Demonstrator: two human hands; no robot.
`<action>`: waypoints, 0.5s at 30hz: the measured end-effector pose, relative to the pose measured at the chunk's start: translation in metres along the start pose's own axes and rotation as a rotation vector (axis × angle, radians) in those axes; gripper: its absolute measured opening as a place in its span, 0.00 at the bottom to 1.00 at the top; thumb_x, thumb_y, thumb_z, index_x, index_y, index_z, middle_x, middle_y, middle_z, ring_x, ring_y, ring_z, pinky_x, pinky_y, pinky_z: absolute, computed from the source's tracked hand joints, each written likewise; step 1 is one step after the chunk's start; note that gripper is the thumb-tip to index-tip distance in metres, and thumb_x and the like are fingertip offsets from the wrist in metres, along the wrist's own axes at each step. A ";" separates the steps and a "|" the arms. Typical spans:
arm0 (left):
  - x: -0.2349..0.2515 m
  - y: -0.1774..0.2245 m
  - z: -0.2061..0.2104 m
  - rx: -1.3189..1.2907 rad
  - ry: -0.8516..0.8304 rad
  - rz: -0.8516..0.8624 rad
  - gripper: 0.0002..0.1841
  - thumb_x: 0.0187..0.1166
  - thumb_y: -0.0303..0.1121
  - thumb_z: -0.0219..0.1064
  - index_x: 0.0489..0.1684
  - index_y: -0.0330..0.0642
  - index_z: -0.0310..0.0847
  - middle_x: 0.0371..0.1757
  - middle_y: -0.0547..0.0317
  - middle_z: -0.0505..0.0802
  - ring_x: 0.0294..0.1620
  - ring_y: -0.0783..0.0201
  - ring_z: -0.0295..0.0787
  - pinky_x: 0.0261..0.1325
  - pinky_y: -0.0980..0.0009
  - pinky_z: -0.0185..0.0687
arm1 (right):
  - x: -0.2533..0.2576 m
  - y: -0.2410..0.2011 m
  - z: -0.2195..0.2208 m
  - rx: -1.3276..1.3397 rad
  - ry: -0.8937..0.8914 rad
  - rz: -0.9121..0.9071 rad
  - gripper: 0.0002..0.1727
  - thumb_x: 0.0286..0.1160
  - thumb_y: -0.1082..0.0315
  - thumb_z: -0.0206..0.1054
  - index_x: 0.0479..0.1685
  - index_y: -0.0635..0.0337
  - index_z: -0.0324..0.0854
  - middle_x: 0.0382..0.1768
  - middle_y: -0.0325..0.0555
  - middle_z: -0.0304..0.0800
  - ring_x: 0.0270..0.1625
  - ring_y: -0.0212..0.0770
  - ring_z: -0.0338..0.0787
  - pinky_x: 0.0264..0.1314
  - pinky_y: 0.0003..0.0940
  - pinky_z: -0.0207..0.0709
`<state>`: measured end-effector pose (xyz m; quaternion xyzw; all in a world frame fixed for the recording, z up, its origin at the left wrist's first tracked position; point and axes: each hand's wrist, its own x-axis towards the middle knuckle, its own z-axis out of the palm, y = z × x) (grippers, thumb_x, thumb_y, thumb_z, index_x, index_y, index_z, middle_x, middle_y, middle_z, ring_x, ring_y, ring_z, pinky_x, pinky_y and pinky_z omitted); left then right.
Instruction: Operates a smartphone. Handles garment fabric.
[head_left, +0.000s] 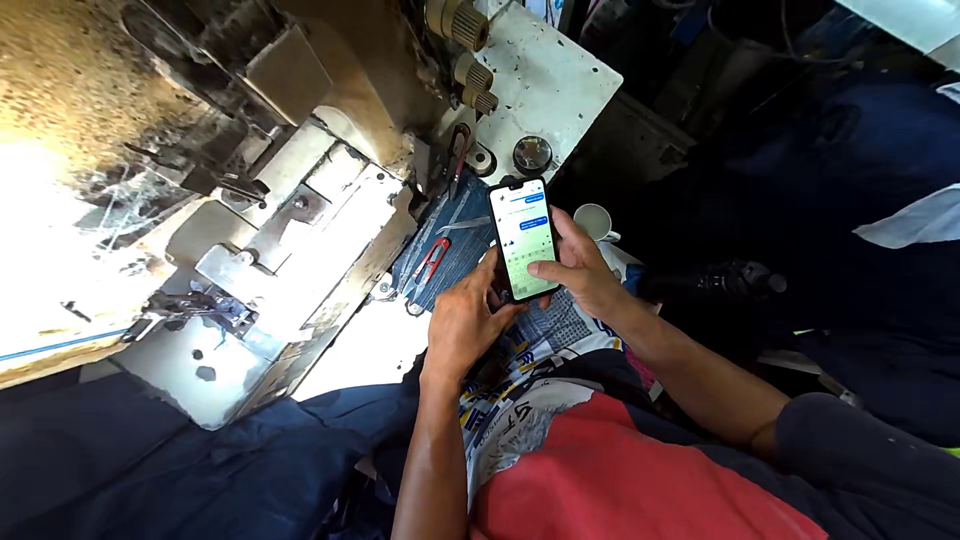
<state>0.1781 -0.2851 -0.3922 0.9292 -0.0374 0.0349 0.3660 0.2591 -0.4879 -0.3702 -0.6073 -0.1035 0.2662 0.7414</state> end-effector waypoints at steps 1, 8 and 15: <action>0.000 0.000 0.000 -0.001 0.004 0.005 0.46 0.67 0.55 0.81 0.88 0.50 0.68 0.31 0.67 0.91 0.26 0.69 0.85 0.36 0.62 0.88 | 0.001 0.001 0.002 -0.017 0.022 -0.003 0.44 0.74 0.74 0.68 0.91 0.43 0.54 0.65 0.57 0.86 0.47 0.58 0.95 0.24 0.45 0.90; 0.000 0.000 0.001 0.017 0.019 0.016 0.45 0.67 0.53 0.81 0.87 0.49 0.68 0.30 0.66 0.91 0.26 0.67 0.85 0.36 0.60 0.88 | 0.005 0.006 0.009 -0.114 0.128 0.019 0.43 0.75 0.69 0.74 0.91 0.40 0.56 0.62 0.53 0.89 0.41 0.55 0.95 0.20 0.42 0.89; 0.000 0.000 0.000 -0.005 -0.003 -0.009 0.44 0.68 0.53 0.81 0.87 0.51 0.68 0.30 0.67 0.91 0.26 0.69 0.85 0.36 0.62 0.88 | 0.004 0.007 0.002 -0.036 0.029 -0.016 0.43 0.76 0.74 0.68 0.91 0.41 0.54 0.66 0.56 0.85 0.47 0.57 0.95 0.25 0.45 0.91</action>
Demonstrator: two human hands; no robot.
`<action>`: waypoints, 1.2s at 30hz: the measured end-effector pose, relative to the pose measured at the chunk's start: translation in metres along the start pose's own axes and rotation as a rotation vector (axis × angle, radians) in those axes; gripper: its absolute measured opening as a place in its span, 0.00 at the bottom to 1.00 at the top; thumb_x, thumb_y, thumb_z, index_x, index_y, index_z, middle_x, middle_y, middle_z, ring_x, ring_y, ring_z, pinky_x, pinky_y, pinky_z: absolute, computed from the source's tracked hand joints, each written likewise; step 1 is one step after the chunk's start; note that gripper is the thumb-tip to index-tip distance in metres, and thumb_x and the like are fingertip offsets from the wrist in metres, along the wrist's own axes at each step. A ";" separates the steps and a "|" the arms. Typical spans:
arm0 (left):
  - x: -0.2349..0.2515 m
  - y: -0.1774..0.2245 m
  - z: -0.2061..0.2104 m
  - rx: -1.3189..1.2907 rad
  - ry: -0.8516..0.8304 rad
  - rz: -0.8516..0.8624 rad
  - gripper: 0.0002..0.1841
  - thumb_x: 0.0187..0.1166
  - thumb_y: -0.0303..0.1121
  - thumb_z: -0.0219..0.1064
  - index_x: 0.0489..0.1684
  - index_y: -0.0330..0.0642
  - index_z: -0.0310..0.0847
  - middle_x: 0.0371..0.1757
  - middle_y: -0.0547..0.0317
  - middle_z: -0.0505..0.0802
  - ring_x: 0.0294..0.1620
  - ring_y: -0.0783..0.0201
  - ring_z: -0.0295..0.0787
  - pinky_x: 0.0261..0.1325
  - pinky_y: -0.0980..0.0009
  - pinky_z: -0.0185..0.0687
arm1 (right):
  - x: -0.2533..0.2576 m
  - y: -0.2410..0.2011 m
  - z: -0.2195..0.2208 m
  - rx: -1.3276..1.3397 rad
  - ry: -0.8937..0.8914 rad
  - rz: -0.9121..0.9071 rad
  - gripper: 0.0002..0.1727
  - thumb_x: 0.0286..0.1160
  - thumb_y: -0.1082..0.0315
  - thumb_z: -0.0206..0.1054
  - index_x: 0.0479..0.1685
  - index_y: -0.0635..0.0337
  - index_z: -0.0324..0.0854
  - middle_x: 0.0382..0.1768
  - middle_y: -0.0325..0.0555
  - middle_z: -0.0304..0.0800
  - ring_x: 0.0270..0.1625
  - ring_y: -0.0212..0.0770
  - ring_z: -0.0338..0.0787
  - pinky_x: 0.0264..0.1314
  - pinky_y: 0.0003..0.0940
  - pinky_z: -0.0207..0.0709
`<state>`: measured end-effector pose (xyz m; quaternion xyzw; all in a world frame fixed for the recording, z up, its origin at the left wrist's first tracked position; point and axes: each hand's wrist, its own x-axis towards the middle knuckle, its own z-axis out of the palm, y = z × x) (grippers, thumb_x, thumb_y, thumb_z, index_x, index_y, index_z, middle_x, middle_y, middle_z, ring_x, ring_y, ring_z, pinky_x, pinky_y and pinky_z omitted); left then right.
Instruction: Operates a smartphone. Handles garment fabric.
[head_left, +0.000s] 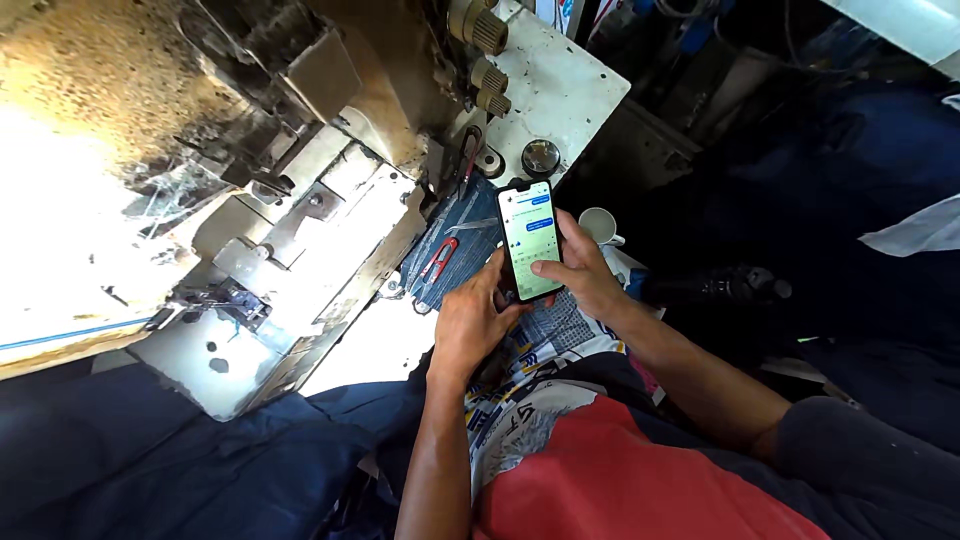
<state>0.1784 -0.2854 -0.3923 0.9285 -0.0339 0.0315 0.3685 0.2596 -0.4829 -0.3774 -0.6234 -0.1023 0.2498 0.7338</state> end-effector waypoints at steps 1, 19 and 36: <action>0.000 0.000 0.000 0.002 0.001 0.001 0.44 0.68 0.52 0.81 0.87 0.51 0.68 0.30 0.67 0.91 0.26 0.69 0.85 0.36 0.62 0.88 | -0.001 -0.001 -0.002 0.015 -0.018 -0.001 0.43 0.75 0.76 0.66 0.92 0.42 0.53 0.66 0.57 0.85 0.47 0.58 0.94 0.26 0.46 0.91; -0.001 -0.001 0.000 -0.026 0.012 0.015 0.45 0.67 0.51 0.82 0.87 0.50 0.68 0.33 0.67 0.92 0.27 0.70 0.86 0.36 0.64 0.89 | -0.006 0.001 -0.002 0.040 -0.067 -0.006 0.55 0.64 0.85 0.69 0.94 0.41 0.46 0.68 0.57 0.83 0.49 0.57 0.93 0.27 0.42 0.90; -0.001 -0.003 0.000 -0.045 0.012 0.026 0.45 0.66 0.52 0.83 0.87 0.50 0.68 0.32 0.68 0.92 0.25 0.72 0.85 0.34 0.66 0.88 | -0.006 -0.002 -0.015 0.132 -0.194 -0.006 0.53 0.64 0.86 0.56 0.95 0.44 0.41 0.72 0.61 0.79 0.55 0.61 0.92 0.36 0.51 0.93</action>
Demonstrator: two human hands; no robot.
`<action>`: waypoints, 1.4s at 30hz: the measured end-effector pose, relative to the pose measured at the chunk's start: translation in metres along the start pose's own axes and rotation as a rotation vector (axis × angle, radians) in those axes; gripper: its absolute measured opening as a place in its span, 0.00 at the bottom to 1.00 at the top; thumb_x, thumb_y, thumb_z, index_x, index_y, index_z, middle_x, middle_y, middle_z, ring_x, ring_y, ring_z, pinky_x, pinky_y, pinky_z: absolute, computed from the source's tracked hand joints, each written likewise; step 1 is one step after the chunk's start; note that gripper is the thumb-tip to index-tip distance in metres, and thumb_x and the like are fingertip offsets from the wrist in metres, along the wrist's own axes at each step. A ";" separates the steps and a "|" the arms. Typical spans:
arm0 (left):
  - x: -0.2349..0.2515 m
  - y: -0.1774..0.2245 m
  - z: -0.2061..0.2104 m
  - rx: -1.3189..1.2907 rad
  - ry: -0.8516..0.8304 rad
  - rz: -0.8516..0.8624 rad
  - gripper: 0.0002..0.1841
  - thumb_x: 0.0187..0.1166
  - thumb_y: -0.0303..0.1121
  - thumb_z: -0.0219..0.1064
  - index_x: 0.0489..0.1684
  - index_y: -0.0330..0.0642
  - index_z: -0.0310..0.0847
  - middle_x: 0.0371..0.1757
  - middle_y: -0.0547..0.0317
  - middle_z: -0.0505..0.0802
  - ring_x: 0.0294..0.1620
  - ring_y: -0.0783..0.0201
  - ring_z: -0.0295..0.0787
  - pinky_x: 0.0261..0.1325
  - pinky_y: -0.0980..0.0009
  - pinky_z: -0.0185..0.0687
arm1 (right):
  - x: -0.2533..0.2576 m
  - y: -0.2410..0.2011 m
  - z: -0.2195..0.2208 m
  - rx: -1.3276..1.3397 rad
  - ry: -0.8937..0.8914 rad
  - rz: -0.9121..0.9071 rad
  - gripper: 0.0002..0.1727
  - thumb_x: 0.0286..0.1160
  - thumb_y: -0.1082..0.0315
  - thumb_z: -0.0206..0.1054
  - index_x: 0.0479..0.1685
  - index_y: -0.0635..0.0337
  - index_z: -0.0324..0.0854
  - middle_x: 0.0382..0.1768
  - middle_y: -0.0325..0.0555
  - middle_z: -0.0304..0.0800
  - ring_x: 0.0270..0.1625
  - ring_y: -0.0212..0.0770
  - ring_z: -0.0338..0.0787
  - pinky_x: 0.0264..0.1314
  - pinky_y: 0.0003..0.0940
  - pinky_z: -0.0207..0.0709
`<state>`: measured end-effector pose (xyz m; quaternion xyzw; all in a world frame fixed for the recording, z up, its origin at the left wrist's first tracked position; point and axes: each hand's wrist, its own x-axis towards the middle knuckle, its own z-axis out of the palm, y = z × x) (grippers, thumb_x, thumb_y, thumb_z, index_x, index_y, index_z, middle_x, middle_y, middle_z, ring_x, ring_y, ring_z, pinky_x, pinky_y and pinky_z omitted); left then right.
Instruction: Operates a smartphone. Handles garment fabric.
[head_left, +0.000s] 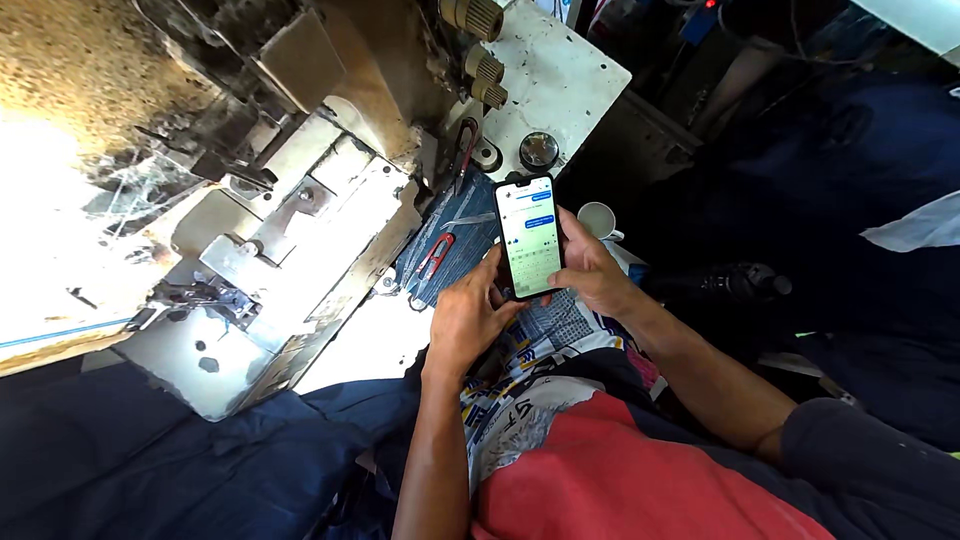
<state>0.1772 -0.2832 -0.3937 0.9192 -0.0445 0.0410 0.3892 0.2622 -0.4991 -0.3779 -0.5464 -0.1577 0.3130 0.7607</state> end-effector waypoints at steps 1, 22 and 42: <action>0.000 0.000 0.000 0.006 0.001 0.005 0.45 0.67 0.52 0.82 0.87 0.49 0.68 0.32 0.68 0.92 0.26 0.71 0.85 0.35 0.65 0.88 | -0.001 -0.001 0.000 0.005 -0.003 0.001 0.52 0.65 0.86 0.56 0.95 0.44 0.41 0.72 0.62 0.80 0.55 0.61 0.92 0.36 0.51 0.93; 0.001 0.001 0.000 0.021 -0.005 -0.009 0.44 0.66 0.50 0.83 0.86 0.49 0.69 0.33 0.67 0.92 0.27 0.70 0.86 0.37 0.64 0.89 | 0.004 0.008 0.010 -0.118 0.106 0.020 0.55 0.64 0.81 0.72 0.93 0.41 0.45 0.68 0.55 0.83 0.46 0.53 0.93 0.26 0.38 0.88; 0.001 0.002 0.001 0.025 0.001 -0.011 0.44 0.67 0.49 0.82 0.86 0.49 0.69 0.32 0.65 0.92 0.26 0.68 0.85 0.36 0.62 0.88 | 0.009 0.010 0.023 -0.234 0.315 -0.006 0.38 0.75 0.68 0.74 0.85 0.46 0.60 0.58 0.53 0.90 0.41 0.51 0.95 0.21 0.38 0.87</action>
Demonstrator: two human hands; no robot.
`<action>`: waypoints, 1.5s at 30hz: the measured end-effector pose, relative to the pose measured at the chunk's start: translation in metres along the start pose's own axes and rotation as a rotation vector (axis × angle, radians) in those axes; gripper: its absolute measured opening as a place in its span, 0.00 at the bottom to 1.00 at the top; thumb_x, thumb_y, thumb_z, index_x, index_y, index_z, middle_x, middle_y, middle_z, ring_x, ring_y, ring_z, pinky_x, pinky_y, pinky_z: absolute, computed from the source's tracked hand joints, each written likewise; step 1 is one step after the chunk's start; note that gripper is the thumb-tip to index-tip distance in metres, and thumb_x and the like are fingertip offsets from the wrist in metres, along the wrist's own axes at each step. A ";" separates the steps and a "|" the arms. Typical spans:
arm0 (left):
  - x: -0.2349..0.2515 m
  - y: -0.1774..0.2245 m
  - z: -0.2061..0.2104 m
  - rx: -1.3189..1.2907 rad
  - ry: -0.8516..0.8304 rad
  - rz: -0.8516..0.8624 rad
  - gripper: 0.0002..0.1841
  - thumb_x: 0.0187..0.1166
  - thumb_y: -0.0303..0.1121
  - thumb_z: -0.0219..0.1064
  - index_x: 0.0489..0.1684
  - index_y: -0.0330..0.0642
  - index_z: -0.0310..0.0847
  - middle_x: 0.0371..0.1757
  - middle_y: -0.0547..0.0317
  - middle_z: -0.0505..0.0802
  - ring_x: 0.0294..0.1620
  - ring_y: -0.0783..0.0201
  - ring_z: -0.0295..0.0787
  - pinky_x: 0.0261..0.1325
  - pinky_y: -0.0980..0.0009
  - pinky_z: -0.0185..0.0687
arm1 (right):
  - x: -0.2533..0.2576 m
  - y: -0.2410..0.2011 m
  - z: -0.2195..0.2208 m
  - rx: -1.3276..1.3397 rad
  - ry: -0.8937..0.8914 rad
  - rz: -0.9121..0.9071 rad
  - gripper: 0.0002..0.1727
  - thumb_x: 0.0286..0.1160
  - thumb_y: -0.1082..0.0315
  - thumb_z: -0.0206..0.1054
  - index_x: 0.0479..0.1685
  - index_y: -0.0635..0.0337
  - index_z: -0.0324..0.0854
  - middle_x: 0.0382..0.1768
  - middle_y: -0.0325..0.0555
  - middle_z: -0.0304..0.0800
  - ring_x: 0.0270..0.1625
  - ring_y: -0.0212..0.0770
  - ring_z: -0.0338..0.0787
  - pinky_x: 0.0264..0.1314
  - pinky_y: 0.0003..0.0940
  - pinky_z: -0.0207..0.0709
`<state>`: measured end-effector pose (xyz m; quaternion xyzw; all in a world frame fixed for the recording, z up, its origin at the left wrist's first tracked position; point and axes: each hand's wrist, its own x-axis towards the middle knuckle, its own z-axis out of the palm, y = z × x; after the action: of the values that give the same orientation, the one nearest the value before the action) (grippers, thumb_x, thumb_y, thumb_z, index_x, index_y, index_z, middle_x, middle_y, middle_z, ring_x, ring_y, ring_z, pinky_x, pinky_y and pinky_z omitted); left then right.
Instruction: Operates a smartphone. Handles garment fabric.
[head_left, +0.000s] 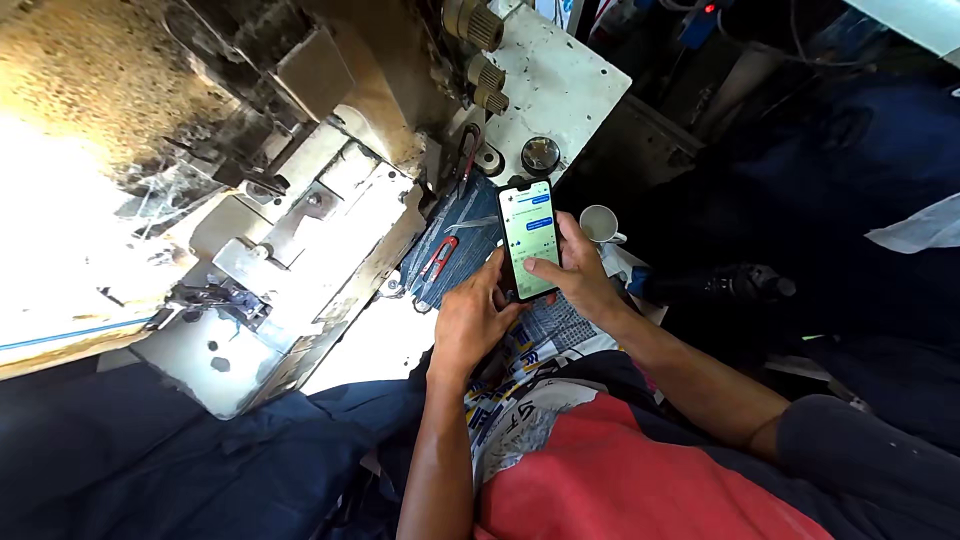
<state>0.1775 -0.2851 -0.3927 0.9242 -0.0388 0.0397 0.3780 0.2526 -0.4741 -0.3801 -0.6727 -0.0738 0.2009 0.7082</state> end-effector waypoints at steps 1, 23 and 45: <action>0.000 0.000 0.000 0.001 0.003 0.000 0.44 0.67 0.49 0.82 0.86 0.49 0.69 0.31 0.66 0.92 0.26 0.69 0.85 0.36 0.63 0.88 | 0.001 0.000 0.001 -0.011 0.012 0.001 0.38 0.74 0.67 0.74 0.85 0.46 0.61 0.58 0.52 0.90 0.40 0.51 0.95 0.20 0.38 0.87; -0.001 -0.001 0.000 -0.038 0.012 -0.008 0.44 0.66 0.47 0.83 0.86 0.48 0.69 0.35 0.65 0.93 0.28 0.69 0.87 0.37 0.63 0.90 | -0.003 -0.001 -0.006 0.038 -0.134 -0.011 0.53 0.63 0.79 0.74 0.92 0.44 0.49 0.62 0.54 0.87 0.41 0.51 0.93 0.26 0.37 0.88; -0.001 -0.002 0.001 0.000 0.000 0.009 0.42 0.68 0.47 0.82 0.85 0.48 0.70 0.31 0.67 0.92 0.27 0.70 0.86 0.35 0.63 0.89 | -0.005 0.003 0.001 -0.020 -0.049 -0.017 0.55 0.60 0.75 0.81 0.91 0.41 0.51 0.64 0.50 0.87 0.46 0.48 0.94 0.28 0.36 0.90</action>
<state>0.1769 -0.2839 -0.3949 0.9239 -0.0430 0.0413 0.3779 0.2475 -0.4749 -0.3821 -0.6740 -0.0988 0.2104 0.7013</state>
